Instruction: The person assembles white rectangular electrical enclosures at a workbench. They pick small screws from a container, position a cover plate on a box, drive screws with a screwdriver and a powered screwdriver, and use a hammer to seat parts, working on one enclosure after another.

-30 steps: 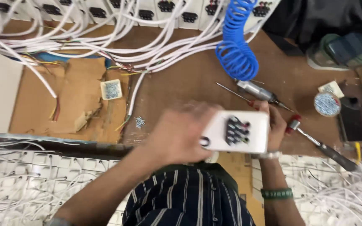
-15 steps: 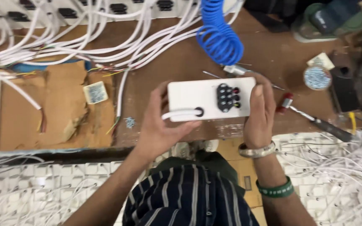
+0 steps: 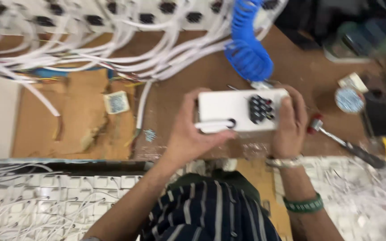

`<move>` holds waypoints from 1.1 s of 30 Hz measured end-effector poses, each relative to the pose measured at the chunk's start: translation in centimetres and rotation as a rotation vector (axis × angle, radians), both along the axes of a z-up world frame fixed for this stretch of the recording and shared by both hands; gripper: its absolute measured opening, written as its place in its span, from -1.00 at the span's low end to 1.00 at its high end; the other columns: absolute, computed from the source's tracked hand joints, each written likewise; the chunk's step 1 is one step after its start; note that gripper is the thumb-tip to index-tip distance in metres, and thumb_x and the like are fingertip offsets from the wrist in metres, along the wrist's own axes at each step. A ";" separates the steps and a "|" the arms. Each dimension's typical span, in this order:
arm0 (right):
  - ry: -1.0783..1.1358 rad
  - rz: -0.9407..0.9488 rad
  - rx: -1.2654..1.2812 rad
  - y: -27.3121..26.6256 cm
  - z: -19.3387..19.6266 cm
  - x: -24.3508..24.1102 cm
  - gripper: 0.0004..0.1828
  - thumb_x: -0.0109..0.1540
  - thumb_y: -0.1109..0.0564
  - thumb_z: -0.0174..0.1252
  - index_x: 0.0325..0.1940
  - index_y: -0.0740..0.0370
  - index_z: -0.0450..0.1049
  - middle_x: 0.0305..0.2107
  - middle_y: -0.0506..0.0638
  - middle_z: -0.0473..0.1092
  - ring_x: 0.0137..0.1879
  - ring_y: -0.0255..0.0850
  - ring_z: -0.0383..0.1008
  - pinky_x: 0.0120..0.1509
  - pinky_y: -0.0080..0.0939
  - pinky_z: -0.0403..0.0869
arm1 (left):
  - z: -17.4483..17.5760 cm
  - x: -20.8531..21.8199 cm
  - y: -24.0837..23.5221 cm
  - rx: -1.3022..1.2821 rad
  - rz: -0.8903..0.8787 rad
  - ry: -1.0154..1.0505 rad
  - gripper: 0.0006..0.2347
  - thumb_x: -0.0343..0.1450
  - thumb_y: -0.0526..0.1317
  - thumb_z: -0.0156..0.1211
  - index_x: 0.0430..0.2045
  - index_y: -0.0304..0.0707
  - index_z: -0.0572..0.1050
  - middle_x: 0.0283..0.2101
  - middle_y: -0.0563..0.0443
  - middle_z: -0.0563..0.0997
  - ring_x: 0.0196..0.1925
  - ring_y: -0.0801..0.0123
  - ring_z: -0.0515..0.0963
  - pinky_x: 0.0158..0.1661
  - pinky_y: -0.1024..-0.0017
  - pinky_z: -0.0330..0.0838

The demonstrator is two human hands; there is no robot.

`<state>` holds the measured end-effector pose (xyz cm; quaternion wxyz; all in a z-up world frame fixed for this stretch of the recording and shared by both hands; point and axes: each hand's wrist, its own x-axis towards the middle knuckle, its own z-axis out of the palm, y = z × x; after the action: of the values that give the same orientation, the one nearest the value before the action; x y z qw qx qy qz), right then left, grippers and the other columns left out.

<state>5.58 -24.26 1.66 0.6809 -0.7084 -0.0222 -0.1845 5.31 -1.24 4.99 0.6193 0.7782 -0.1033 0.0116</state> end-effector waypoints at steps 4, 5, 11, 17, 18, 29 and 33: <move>-0.068 -0.156 -0.624 -0.6 0.0 -0.1 -0.68 0.52 0.12 -0.12 0.23 0.36 0.41 0.09 0.11 0.41 0.19 -0.13 0.42 0.28 -0.15 0.38 | -1.2 -0.3 -0.2 -0.045 0.070 -0.100 -0.22 0.16 -0.09 0.63 0.22 -0.33 0.29 0.09 -0.09 0.53 0.13 0.32 0.59 0.16 0.35 0.56; -0.253 -0.234 -1.098 -1.1 0.1 0.0 -0.69 0.51 0.21 -0.16 0.21 0.42 0.42 0.13 0.27 0.41 0.22 0.05 0.47 0.29 -0.04 0.39 | -1.6 -0.3 -0.4 -0.117 0.034 -0.064 -0.23 0.17 -0.08 0.60 0.24 -0.32 0.29 0.10 -0.09 0.54 0.14 0.36 0.59 0.17 0.37 0.56; -0.125 0.087 0.146 0.0 -5.2 3.3 -0.69 0.55 0.09 0.05 0.24 0.43 0.39 0.09 0.14 0.46 0.15 -0.16 0.43 0.36 -0.21 0.41 | -2.5 -0.6 -0.2 -0.062 0.089 -0.189 -0.28 0.18 0.02 0.54 0.18 -0.34 0.38 -0.01 -0.11 0.52 0.07 0.25 0.56 0.20 0.37 0.50; -0.154 0.098 -0.097 1.5 -5.0 3.9 -0.68 0.57 0.10 0.03 0.25 0.44 0.41 0.11 0.16 0.45 0.20 -0.14 0.43 0.38 -0.19 0.41 | -3.0 -0.5 -0.4 -0.018 0.135 -0.245 -0.26 0.17 0.00 0.57 0.20 -0.34 0.36 0.09 -0.13 0.54 0.13 0.20 0.54 0.25 0.34 0.46; -0.141 0.054 -0.114 0.7 -4.7 3.3 -0.68 0.57 0.10 0.03 0.25 0.44 0.41 0.11 0.16 0.45 0.20 -0.14 0.43 0.38 -0.19 0.41 | -2.8 -0.7 -0.2 -0.036 0.091 -0.234 -0.26 0.17 0.00 0.57 0.20 -0.34 0.36 0.09 -0.13 0.54 0.13 0.20 0.54 0.25 0.34 0.46; 0.053 -0.039 0.051 -0.7 -1.3 0.9 -0.63 0.51 -0.03 -0.02 0.19 0.33 0.43 0.00 0.02 0.43 0.10 -0.27 0.39 0.24 -0.24 0.40 | -0.9 -0.1 0.2 -0.046 -0.040 -0.146 -0.26 0.23 -0.22 0.64 0.23 -0.36 0.22 0.13 -0.12 0.52 0.22 0.27 0.59 0.25 0.33 0.53; 0.017 0.020 0.036 -0.5 -0.7 1.9 -0.56 0.50 -0.11 -0.08 0.10 0.34 0.44 -0.09 0.00 0.45 0.02 -0.30 0.42 0.15 -0.27 0.43 | -0.7 0.0 0.5 -0.065 -0.040 -0.114 -0.28 0.22 -0.21 0.61 0.21 -0.35 0.24 0.12 -0.12 0.51 0.21 0.26 0.59 0.25 0.32 0.54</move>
<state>7.48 -24.71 1.00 0.6957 -0.6972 -0.0203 -0.1718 5.31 -0.69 4.25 0.6376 0.7535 -0.1535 0.0467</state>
